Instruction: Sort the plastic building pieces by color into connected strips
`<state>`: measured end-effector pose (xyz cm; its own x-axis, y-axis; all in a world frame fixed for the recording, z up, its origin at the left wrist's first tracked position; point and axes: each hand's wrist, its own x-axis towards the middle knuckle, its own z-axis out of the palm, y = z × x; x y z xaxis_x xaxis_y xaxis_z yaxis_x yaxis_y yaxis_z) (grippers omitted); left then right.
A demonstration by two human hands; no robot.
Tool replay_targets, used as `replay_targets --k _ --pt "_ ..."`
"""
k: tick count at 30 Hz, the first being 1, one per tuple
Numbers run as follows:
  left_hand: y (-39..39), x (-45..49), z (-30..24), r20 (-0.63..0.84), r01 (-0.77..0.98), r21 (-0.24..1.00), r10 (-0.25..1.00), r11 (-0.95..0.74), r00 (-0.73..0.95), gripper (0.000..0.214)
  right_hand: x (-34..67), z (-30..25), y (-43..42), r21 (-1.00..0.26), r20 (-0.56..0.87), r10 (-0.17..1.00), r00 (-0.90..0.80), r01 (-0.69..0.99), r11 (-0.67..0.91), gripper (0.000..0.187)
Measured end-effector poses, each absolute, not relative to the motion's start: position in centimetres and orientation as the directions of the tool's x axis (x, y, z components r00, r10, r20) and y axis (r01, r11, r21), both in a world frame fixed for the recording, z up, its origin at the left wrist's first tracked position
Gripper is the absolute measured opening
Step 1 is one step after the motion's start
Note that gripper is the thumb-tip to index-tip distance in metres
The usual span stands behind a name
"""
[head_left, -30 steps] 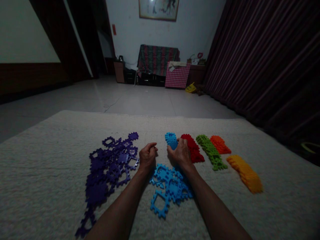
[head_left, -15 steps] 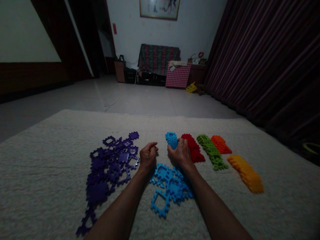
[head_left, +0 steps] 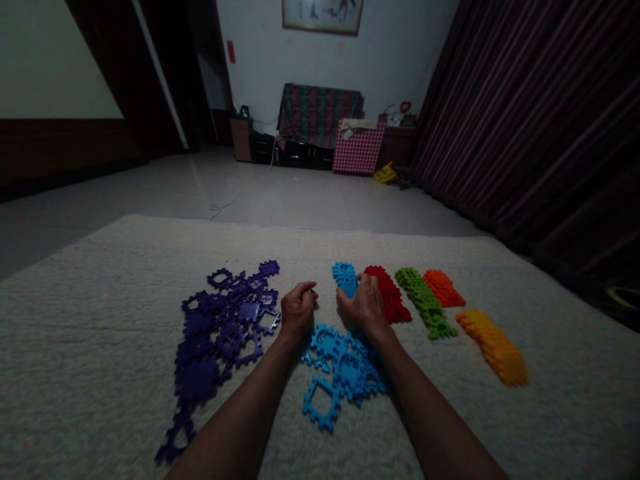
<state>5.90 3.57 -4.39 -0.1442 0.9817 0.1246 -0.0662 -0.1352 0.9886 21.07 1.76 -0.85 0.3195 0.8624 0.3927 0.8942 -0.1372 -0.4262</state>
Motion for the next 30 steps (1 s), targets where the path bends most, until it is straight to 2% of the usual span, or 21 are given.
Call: replay_targets --k 4,9,14,17,20,23,26,30 --pt "3.5 5.8 -4.2 0.129 -0.039 0.99 0.982 -0.136 -0.141 0.033 21.4 -0.3 1.4 -0.418 0.441 0.861 0.252 0.907 -0.052 0.039" --pt "3.5 5.8 -4.2 0.118 -0.053 0.99 0.981 -0.127 -0.155 0.034 21.9 1.0 -0.1 -0.476 0.35 0.937 0.005 0.862 0.173 0.012" --pt "3.5 5.8 -4.1 0.089 -0.116 0.987 0.983 -0.108 -0.159 0.033 21.2 2.0 -3.7 -0.566 0.219 0.943 -0.252 0.754 0.333 0.019" --pt "3.5 5.8 -4.1 0.086 -0.125 0.986 0.983 -0.107 -0.163 0.033 20.3 2.4 -5.8 -0.502 0.15 0.929 -0.339 0.783 0.367 0.038" --pt "3.6 5.8 -4.2 0.091 -0.116 0.987 0.983 -0.11 -0.161 0.034 19.6 2.4 -6.9 -0.385 0.112 0.932 -0.346 0.849 0.362 0.042" --pt "3.5 5.9 -4.2 0.098 -0.1 0.989 0.984 -0.114 -0.15 0.034 19.3 2.2 -7.0 -0.316 0.087 0.939 -0.332 0.885 0.342 0.033" --pt "3.4 5.8 -4.0 0.102 -0.086 0.99 0.984 -0.115 -0.143 0.034 19.2 2.0 -6.9 -0.305 0.068 0.951 -0.301 0.902 0.307 0.023" --pt "3.2 5.8 -3.4 0.089 -0.083 0.991 0.984 -0.103 -0.156 0.035 18.9 1.9 -7.3 -0.318 0.08 0.962 -0.262 0.908 0.274 0.02"
